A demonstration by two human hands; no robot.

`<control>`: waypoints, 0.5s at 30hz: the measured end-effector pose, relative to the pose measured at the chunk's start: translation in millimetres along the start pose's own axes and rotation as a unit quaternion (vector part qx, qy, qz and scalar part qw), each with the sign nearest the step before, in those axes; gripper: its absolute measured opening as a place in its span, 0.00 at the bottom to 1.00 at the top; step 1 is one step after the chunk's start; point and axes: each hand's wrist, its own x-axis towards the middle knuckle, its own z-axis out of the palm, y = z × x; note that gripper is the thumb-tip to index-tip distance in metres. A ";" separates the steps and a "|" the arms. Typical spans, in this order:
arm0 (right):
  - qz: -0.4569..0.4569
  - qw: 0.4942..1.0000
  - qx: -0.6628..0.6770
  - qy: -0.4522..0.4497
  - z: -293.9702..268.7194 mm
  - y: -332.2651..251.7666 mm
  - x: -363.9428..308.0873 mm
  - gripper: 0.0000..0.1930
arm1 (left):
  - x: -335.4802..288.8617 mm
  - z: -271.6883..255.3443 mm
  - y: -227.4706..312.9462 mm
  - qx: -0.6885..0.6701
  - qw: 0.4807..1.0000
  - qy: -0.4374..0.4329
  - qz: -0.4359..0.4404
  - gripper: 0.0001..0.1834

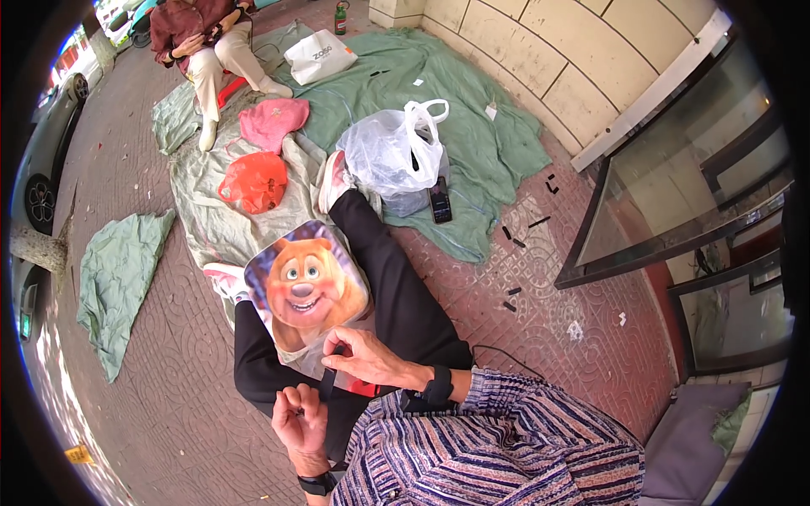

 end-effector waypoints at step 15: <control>0.046 0.992 0.055 0.103 -69.1 0.4 21.5 0.09 | 2.0 -72.4 1.0 0.028 0.946 0.297 -0.125 0.11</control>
